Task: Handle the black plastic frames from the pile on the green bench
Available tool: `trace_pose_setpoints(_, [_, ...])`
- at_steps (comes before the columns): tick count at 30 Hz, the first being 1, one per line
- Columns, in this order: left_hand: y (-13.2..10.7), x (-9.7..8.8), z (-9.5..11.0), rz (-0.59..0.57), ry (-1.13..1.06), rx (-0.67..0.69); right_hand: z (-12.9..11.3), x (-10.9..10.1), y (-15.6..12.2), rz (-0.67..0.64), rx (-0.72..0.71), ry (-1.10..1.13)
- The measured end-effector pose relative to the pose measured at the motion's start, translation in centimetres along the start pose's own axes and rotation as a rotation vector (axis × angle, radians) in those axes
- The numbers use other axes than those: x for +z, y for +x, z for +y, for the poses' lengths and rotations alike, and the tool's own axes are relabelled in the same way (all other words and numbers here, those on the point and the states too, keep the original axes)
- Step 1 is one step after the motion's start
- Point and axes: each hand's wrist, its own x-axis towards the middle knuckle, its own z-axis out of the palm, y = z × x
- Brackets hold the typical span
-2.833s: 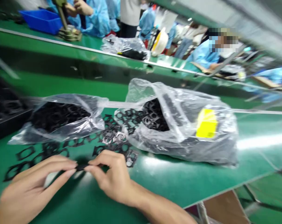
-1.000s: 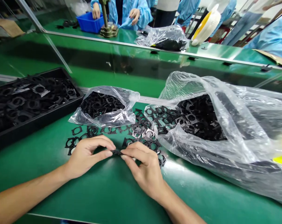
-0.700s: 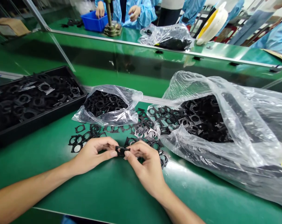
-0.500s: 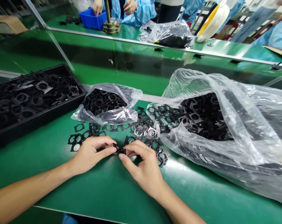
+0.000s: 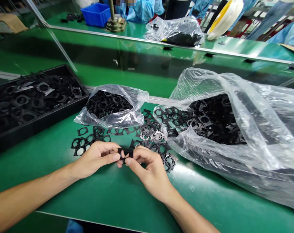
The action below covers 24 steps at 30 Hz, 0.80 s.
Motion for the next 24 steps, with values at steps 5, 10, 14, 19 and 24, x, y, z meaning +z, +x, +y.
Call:
trace_pose_setpoints(5, [-0.04, -0.08, 0.08, 0.033, 0.083, -0.004, -0.02, -0.03, 0.10, 0.020, 0.011, 0.038])
trace_pose_setpoints(10, [-0.19, -0.03, 0.14, 0.017, 0.134, 0.013, -0.15, 0.04, 0.19, 0.019, 0.047, 0.105])
trace_pose_setpoints(14, [-0.14, -0.04, 0.11, 0.025, 0.117, -0.002, -0.30, 0.18, 0.26, 0.029, 0.098, 0.124])
trace_pose_setpoints(19, [-0.15, 0.13, 0.11, 0.051, 0.122, 0.013, -0.09, 0.15, 0.29, -0.012, 0.165, 0.199])
trace_pose_setpoints(24, [-0.32, 0.19, -0.03, 0.070, 0.201, 0.042, 0.39, 0.21, 0.30, -0.016, 0.207, 0.322])
